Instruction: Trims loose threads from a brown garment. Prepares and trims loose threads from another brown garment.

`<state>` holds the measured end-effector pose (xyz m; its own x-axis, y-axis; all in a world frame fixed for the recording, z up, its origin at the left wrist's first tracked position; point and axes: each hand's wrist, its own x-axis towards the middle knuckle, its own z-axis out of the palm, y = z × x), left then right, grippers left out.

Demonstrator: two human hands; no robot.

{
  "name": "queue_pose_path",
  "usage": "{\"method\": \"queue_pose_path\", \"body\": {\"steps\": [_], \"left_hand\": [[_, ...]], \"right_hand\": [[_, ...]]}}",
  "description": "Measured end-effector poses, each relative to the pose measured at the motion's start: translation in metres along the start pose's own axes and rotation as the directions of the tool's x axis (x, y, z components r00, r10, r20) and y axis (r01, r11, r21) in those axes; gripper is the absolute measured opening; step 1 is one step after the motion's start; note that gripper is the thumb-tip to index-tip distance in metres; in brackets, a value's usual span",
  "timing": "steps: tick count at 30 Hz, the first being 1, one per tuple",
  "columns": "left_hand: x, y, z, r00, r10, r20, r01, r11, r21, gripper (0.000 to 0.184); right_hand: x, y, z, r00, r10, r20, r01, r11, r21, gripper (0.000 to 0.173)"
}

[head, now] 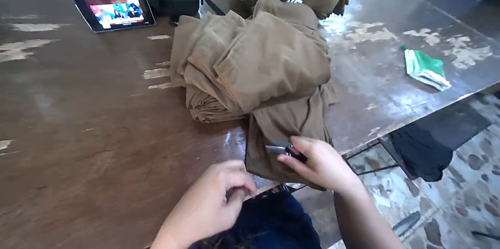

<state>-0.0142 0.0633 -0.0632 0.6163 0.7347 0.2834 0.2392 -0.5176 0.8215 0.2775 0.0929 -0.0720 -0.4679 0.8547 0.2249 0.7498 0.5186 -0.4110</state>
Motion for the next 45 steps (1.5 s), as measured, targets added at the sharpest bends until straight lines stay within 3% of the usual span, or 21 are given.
{"method": "queue_pose_path", "body": {"steps": [3,5,6,8,10,13,16,18,19,22,24,27,30,33,35,36,38,41,43,45], "left_hand": [[-0.019,0.028,0.002,0.953,-0.033,0.3,0.021,0.999,0.044,0.017],[-0.029,0.053,0.0,0.818,-0.233,0.526,0.16,0.97,0.18,0.017],[-0.031,0.061,-0.001,0.78,-0.303,0.547,0.209,0.951,0.229,0.021],[-0.036,0.067,-0.007,0.846,-0.281,0.453,0.187,0.952,0.241,0.015],[-0.035,0.065,-0.011,0.915,-0.173,0.366,0.109,0.976,0.187,0.01],[-0.022,0.059,0.002,0.963,-0.077,0.26,0.041,0.989,0.14,0.012],[0.015,0.048,0.042,1.0,-0.022,-0.007,0.023,0.979,0.202,0.02],[0.046,0.038,0.071,0.991,0.024,-0.133,0.007,0.973,0.231,0.048],[0.058,0.032,0.082,0.983,0.05,-0.179,-0.006,0.971,0.239,0.052],[0.075,0.015,0.09,0.902,0.135,-0.41,-0.019,0.961,0.275,0.033],[0.069,0.008,0.079,0.834,0.134,-0.536,0.009,0.967,0.256,0.031],[0.048,0.002,0.068,0.836,0.069,-0.544,0.082,0.965,0.248,0.03],[0.036,-0.006,0.075,0.849,0.043,-0.527,0.102,0.964,0.244,0.023],[0.035,-0.011,0.08,0.836,-0.033,-0.547,0.131,0.981,0.141,0.023],[0.039,-0.008,0.077,0.811,-0.227,-0.539,0.152,0.972,-0.18,0.037],[0.04,-0.006,0.074,0.796,-0.329,-0.509,0.124,0.911,-0.393,0.043],[0.041,-0.005,0.071,0.783,-0.44,-0.44,-0.003,0.705,-0.709,0.048],[0.035,-0.012,0.08,0.784,-0.414,-0.462,-0.187,0.553,-0.812,0.031],[0.032,-0.014,0.085,0.798,-0.341,-0.497,-0.238,0.579,-0.779,0.027],[0.032,-0.012,0.087,0.789,-0.293,-0.54,-0.267,0.628,-0.731,0.035]], "right_hand": [[0.022,-0.005,-0.002,0.998,0.062,0.02,-0.06,0.993,-0.104,0.052],[0.024,0.0,-0.011,0.992,0.061,0.108,-0.057,0.997,-0.046,0.058],[0.019,0.005,-0.017,0.988,0.037,0.153,-0.042,0.999,0.024,0.062],[0.003,0.014,-0.025,0.981,-0.029,0.19,-0.001,0.987,0.158,0.065],[-0.018,0.022,-0.026,0.983,-0.065,0.169,0.031,0.98,0.197,0.055],[-0.042,0.032,-0.015,0.996,-0.089,0.031,0.082,0.979,0.189,0.027],[-0.054,0.022,-0.014,0.989,-0.112,-0.1,0.137,0.94,0.312,0.023],[-0.055,0.002,-0.019,0.984,-0.123,-0.126,0.163,0.905,0.393,0.02],[-0.055,-0.006,-0.021,0.981,-0.135,-0.141,0.182,0.896,0.404,0.018],[-0.056,-0.01,-0.03,0.966,-0.162,-0.202,0.234,0.882,0.409,0.017],[-0.059,0.002,-0.041,0.957,-0.137,-0.256,0.239,0.872,0.426,0.017],[-0.055,0.016,-0.045,0.918,-0.105,-0.382,0.277,0.859,0.431,0.016],[-0.032,0.012,-0.039,0.831,-0.056,-0.553,0.3,0.883,0.361,0.015],[-0.006,0.009,-0.011,0.722,-0.019,-0.691,0.185,0.969,0.167,0.019],[0.005,0.009,0.016,0.743,-0.001,-0.67,0.009,1.0,0.008,0.022],[0.008,0.009,0.029,0.789,0.013,-0.614,-0.058,0.997,-0.054,0.02],[0.009,0.009,0.046,0.86,-0.009,-0.511,-0.053,0.993,-0.107,0.016],[-0.001,0.001,0.046,0.854,-0.03,-0.52,0.131,0.979,0.158,0.021],[-0.008,-0.009,0.044,0.864,-0.032,-0.503,0.208,0.931,0.299,0.02],[-0.014,-0.019,0.046,0.884,-0.043,-0.466,0.229,0.908,0.351,0.018]]}}
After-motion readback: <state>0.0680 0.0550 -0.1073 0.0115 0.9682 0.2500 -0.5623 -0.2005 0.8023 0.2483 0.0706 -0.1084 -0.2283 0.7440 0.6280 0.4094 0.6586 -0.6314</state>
